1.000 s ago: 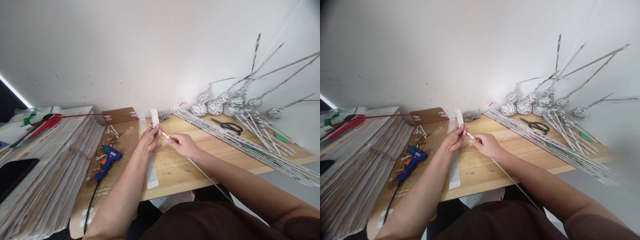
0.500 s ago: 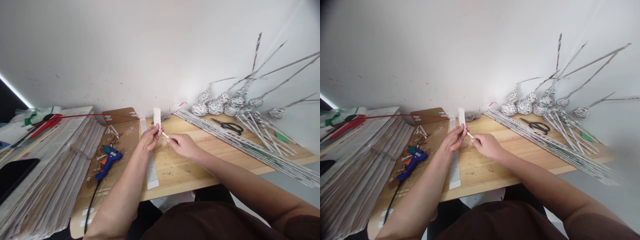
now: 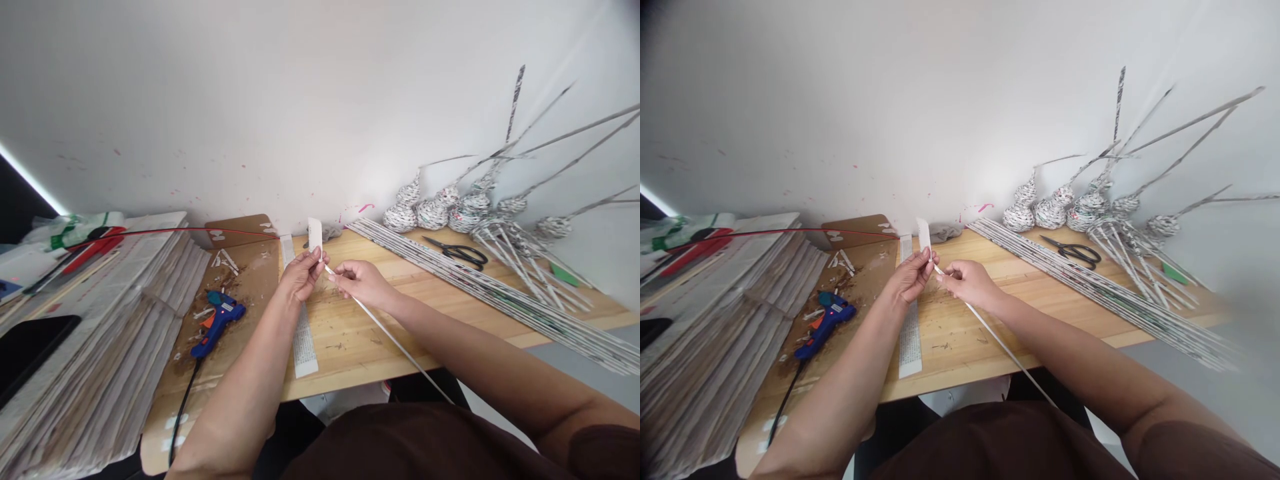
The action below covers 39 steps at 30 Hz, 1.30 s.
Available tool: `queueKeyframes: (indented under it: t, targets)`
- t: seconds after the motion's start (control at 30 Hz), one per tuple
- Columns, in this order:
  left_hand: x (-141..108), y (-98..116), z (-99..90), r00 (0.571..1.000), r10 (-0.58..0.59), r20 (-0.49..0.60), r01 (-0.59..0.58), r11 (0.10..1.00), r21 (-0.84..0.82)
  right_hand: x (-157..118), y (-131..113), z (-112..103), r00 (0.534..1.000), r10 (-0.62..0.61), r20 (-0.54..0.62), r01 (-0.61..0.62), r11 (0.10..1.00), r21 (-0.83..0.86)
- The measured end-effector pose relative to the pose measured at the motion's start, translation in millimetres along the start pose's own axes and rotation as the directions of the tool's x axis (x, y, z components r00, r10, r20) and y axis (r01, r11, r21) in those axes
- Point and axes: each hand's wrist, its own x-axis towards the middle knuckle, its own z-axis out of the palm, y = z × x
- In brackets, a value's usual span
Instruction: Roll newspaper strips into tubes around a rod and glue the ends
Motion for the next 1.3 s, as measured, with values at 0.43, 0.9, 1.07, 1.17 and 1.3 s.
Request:
queueKeyframes:
  t: [0.43,0.9,1.07,1.17,1.3]
  targets:
    - [1,-2,-1.0,0.999,0.033,0.040,-0.033,0.999,0.007,1,-12,-5,0.960,0.256,0.109,-0.279,0.882,0.381]
    - [0,-4,-1.4,0.992,0.037,0.118,-0.042,0.998,0.044,4,-10,1,0.996,0.060,-0.071,-0.052,0.993,0.102]
    - [-1,-2,0.1,0.991,-0.001,0.133,-0.002,1.000,0.025,8,-14,3,0.993,0.119,-0.006,-0.114,0.962,0.246]
    - [-1,-1,0.4,0.992,-0.035,0.122,0.033,0.999,0.021,10,-15,2,0.930,0.271,0.248,-0.362,0.790,0.495]
    - [-1,-2,1.0,0.993,-0.015,0.116,0.012,1.000,0.028,8,-12,1,0.981,0.167,0.101,-0.191,0.933,0.304]
